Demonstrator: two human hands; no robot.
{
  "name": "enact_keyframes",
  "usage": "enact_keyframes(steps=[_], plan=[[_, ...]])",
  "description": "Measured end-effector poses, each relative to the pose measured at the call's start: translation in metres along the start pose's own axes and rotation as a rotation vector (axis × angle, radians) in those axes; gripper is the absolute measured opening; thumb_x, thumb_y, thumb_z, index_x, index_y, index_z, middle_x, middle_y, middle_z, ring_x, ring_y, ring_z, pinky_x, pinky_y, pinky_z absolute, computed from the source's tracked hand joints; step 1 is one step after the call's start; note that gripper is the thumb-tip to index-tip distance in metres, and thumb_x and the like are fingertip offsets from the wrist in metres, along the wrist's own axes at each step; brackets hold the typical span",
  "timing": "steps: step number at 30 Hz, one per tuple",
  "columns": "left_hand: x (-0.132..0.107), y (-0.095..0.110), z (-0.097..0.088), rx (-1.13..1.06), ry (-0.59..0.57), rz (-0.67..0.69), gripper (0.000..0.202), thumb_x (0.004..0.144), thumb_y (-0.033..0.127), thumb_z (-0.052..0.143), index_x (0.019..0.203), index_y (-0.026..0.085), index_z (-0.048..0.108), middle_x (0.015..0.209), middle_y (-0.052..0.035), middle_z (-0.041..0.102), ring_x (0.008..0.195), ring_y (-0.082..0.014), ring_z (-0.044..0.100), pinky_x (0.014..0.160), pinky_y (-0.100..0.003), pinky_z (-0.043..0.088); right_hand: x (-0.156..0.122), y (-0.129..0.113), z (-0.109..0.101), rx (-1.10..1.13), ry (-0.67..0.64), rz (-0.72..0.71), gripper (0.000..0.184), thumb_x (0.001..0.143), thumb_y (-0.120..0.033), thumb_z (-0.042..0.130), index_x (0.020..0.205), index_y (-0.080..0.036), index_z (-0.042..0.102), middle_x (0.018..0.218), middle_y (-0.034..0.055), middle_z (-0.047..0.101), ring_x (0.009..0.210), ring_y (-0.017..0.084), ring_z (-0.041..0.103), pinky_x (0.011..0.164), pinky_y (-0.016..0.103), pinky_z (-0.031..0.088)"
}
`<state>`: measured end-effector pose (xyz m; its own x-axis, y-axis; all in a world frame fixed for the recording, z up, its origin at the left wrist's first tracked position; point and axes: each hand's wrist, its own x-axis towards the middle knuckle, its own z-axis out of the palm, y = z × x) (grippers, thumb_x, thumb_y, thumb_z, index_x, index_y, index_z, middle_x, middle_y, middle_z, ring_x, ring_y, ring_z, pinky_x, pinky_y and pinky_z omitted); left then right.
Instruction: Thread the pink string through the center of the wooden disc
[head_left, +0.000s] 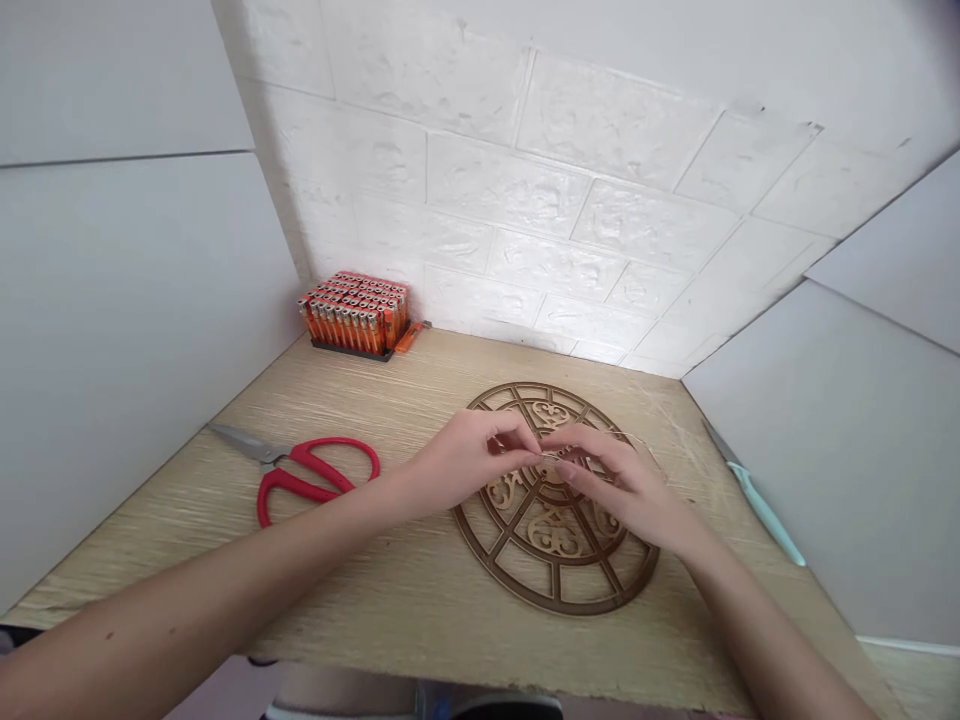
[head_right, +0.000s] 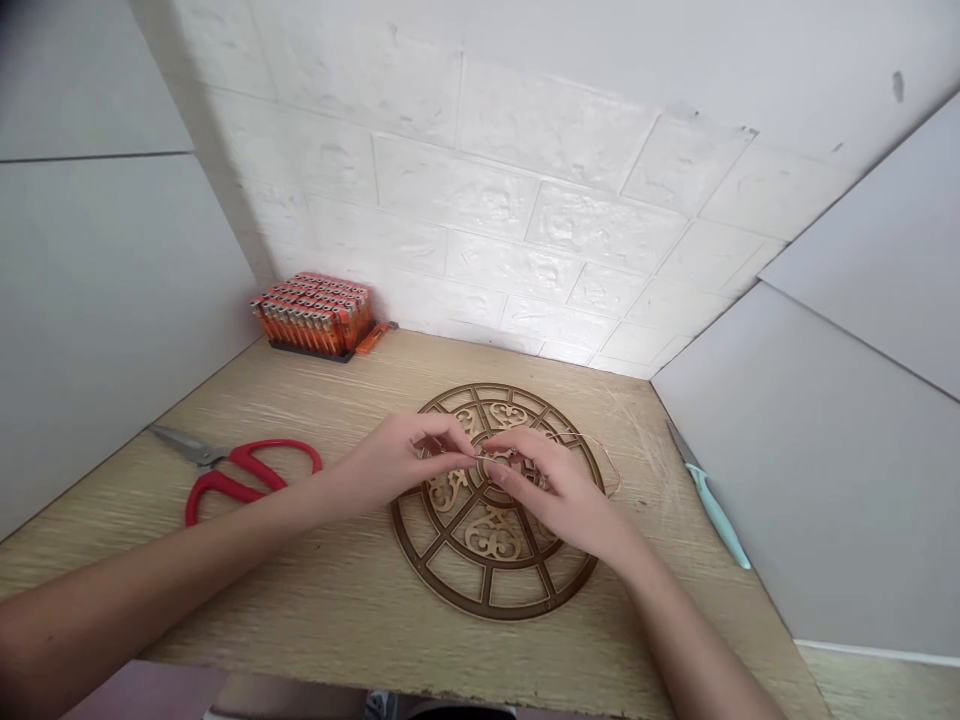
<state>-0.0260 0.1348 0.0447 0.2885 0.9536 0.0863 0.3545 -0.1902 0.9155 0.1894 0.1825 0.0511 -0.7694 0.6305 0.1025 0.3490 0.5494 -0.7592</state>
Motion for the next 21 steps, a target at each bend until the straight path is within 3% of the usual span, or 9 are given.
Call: enact_keyframes(steps=[3, 7, 14, 18, 21], plan=[[-0.0014, 0.0019, 0.0034, 0.019, -0.026, 0.003, 0.017, 0.084, 0.031, 0.056, 0.091, 0.017, 0.064, 0.084, 0.0046, 0.062, 0.077, -0.0022, 0.056, 0.069, -0.012, 0.041, 0.0022, -0.0018, 0.0048, -0.022, -0.051, -0.029, 0.017, 0.096, -0.034, 0.048, 0.103, -0.026, 0.060, 0.108, -0.0012, 0.056, 0.104, 0.014, 0.050, 0.093, 0.026, 0.038], [-0.0021, 0.0017, 0.0038, -0.012, -0.033, -0.004, 0.021, 0.085, 0.036, 0.056, 0.091, 0.016, 0.063, 0.086, 0.0036, 0.062, 0.078, -0.0031, 0.056, 0.069, -0.012, 0.042, 0.0024, 0.0022, 0.0057, 0.003, -0.057, 0.010, 0.024, 0.097, -0.033, 0.045, 0.085, -0.020, 0.061, 0.082, -0.0016, 0.059, 0.077, 0.011, 0.054, 0.072, 0.022, 0.041], [-0.0015, 0.0011, 0.0020, -0.071, -0.052, 0.007, 0.023, 0.082, 0.037, 0.059, 0.094, 0.017, 0.063, 0.090, 0.0020, 0.063, 0.083, -0.0046, 0.058, 0.072, -0.012, 0.044, 0.0003, 0.0038, -0.0004, 0.124, 0.016, 0.037, 0.029, 0.097, -0.032, 0.044, 0.080, -0.016, 0.061, 0.065, -0.0008, 0.054, 0.064, 0.011, 0.052, 0.064, 0.022, 0.040], [-0.0020, 0.0008, 0.0023, -0.030, -0.037, 0.039, 0.018, 0.082, 0.027, 0.059, 0.096, 0.016, 0.062, 0.093, 0.0009, 0.063, 0.086, -0.0046, 0.059, 0.075, -0.012, 0.044, 0.0005, 0.0028, -0.0006, 0.157, 0.017, 0.073, 0.031, 0.097, -0.036, 0.044, 0.082, -0.016, 0.060, 0.065, 0.0001, 0.054, 0.062, 0.011, 0.051, 0.062, 0.023, 0.040], [-0.0020, -0.0013, 0.0019, -0.004, -0.005, 0.028, 0.018, 0.085, 0.028, 0.054, 0.096, 0.015, 0.061, 0.094, 0.0007, 0.063, 0.085, -0.0046, 0.058, 0.076, -0.013, 0.044, -0.0002, 0.0010, 0.0000, 0.166, -0.005, 0.102, 0.032, 0.096, -0.040, 0.044, 0.084, -0.016, 0.061, 0.067, 0.0010, 0.056, 0.058, 0.011, 0.049, 0.058, 0.023, 0.040]])
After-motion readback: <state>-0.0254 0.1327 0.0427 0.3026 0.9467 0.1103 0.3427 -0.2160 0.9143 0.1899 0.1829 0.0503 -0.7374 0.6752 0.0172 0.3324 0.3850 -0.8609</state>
